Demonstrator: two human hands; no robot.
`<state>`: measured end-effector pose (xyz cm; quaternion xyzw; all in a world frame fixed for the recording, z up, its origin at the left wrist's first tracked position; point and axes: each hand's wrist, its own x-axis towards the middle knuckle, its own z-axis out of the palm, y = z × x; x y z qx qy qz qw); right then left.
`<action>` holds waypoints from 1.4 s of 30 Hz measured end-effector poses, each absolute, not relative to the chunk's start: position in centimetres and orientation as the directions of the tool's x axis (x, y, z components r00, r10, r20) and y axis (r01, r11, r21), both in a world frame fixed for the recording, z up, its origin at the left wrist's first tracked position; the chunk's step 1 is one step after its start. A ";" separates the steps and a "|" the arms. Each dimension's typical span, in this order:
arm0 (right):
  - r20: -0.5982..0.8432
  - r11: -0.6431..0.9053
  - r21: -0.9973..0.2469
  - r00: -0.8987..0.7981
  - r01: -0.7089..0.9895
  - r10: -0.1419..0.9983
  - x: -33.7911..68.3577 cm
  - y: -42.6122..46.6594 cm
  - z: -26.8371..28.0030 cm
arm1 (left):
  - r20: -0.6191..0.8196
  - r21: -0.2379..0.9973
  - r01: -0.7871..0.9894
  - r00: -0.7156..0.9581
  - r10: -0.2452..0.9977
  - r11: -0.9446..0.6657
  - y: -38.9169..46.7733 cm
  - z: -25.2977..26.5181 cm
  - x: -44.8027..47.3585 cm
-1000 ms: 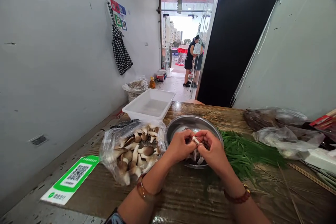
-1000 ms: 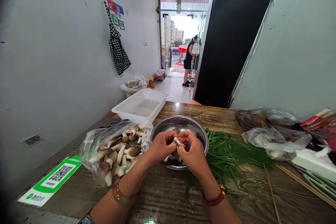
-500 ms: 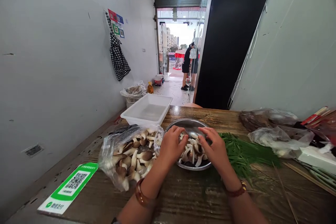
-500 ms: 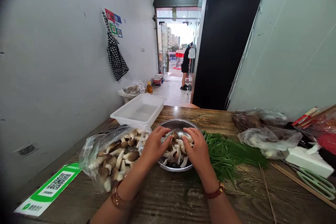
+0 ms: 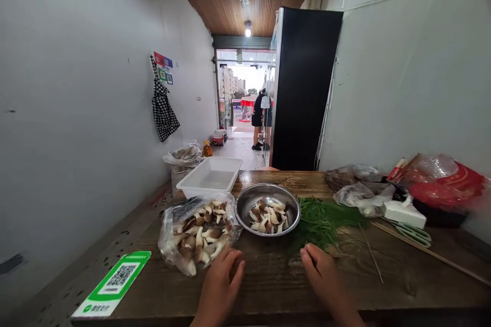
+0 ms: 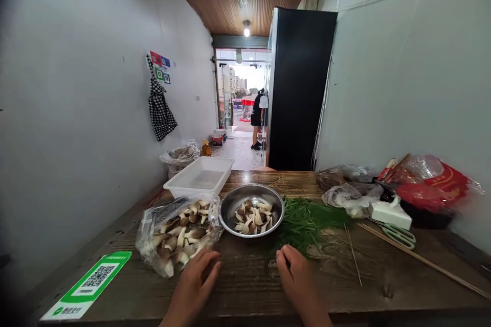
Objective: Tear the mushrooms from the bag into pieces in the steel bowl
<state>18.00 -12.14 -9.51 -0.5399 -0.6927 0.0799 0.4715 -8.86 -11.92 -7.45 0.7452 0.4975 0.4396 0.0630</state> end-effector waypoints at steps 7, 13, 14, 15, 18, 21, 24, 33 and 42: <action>0.486 0.289 -0.719 0.160 0.631 0.859 18.3 -11.8 -13.3 | 0.535 0.651 0.662 -0.052 0.843 -0.372 -11.8 -10.4 -10.4; 0.500 0.304 -0.704 0.145 0.642 0.854 18.8 -11.9 -12.7 | 0.549 0.689 0.622 -0.113 0.828 -0.372 -12.2 -10.6 -10.1; 0.503 0.302 -0.697 0.143 0.650 0.853 18.7 -11.9 -12.7 | 0.545 0.701 0.614 -0.132 0.828 -0.363 -12.2 -10.7 -10.1; 0.504 0.302 -0.691 0.139 0.657 0.852 18.6 -11.9 -12.8 | 0.535 0.716 0.603 -0.151 0.831 -0.352 -12.2 -10.7 -10.1; 0.516 0.303 -0.669 0.131 0.678 0.846 18.3 -12.0 -12.9 | 0.491 0.761 0.570 -0.195 0.849 -0.310 -12.2 -10.6 -10.3; 0.533 0.303 -0.647 0.132 0.700 0.836 18.0 -11.9 -13.0 | 0.472 0.776 0.557 -0.201 0.858 -0.296 -12.1 -10.4 -10.3; 0.544 0.311 -0.625 0.114 0.716 0.831 17.9 -11.9 -13.0 | 0.477 0.777 0.550 -0.197 0.856 -0.307 -11.9 -10.3 -10.3; 0.488 0.296 -0.607 0.052 0.738 0.871 18.9 -12.7 -13.6 | 0.619 0.679 0.632 -0.220 0.754 -0.373 -12.9 -9.3 -11.3; 0.412 0.248 -0.550 0.001 0.798 0.911 19.4 -13.2 -12.9 | 0.601 0.416 0.903 -0.184 0.777 -0.107 -12.9 -10.3 -14.9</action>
